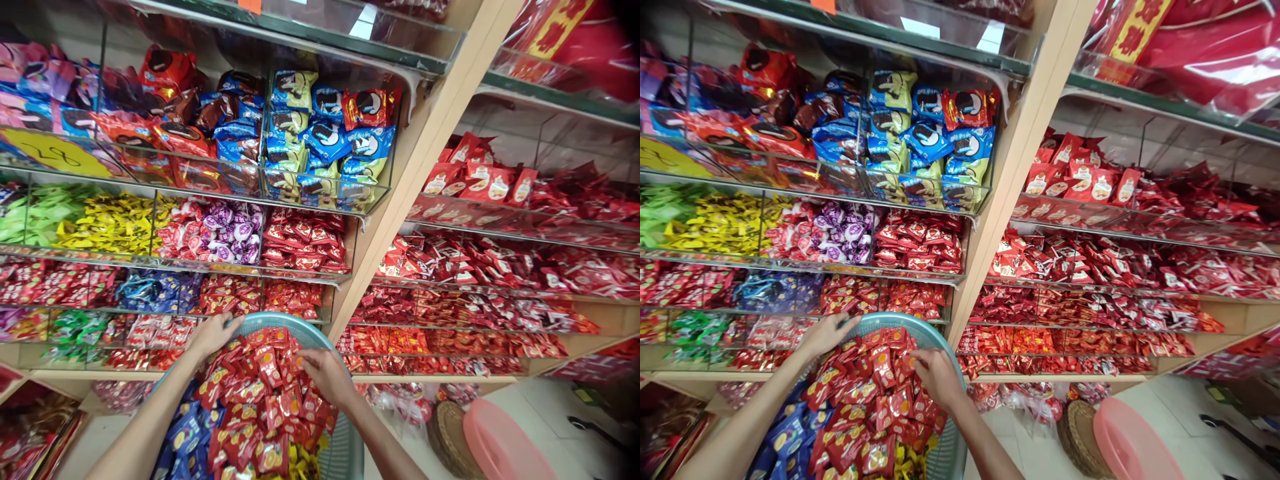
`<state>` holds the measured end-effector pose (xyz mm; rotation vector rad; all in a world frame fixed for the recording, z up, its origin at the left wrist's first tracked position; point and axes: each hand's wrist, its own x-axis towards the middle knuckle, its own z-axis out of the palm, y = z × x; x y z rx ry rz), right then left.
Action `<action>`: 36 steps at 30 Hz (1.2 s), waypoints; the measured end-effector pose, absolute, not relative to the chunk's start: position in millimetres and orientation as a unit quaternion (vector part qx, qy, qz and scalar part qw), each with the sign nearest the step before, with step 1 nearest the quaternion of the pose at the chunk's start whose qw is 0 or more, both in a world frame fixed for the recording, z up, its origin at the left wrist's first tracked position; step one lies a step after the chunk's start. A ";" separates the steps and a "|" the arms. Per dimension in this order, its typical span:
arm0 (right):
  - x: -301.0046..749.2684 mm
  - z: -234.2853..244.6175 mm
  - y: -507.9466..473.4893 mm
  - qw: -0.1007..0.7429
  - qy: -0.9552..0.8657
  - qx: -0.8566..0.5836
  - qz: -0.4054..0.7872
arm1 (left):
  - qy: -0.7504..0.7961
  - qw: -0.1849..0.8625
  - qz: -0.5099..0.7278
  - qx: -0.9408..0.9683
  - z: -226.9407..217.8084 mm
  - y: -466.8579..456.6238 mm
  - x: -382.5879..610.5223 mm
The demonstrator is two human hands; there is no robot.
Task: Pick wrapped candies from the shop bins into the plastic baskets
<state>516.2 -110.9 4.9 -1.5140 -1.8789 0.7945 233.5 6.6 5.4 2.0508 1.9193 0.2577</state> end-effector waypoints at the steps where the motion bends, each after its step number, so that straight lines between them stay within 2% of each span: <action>1: 514.5 7.7 -113.9 0.277 -0.720 -0.571 0.281 | 0.671 0.161 0.090 0.718 5.4 6.6 233.6; 8: 517.7 20.6 -121.8 0.191 -0.772 -0.585 0.157 | 0.663 0.156 0.081 0.728 13.6 2.5 237.2; 13: 525.5 36.5 -77.0 0.210 -0.749 -0.609 0.155 | 0.668 0.161 0.076 0.723 17.1 1.2 238.5; 18: 516.6 27.9 -8.7 0.127 -0.670 -0.713 0.163 | 0.666 0.164 0.087 0.722 11.1 4.5 235.7; 24: 511.4 -0.3 34.8 0.071 -0.604 -0.770 0.193 | 0.657 0.154 0.085 0.733 7.3 6.5 232.3; 30: 511.4 -8.0 41.2 0.102 -0.601 -0.780 0.143 | 0.656 0.153 0.086 0.734 6.9 6.5 232.3; 36: 503.3 0.5 62.0 0.182 -0.661 -0.726 0.059 | 0.658 0.153 0.098 0.731 4.7 5.3 231.7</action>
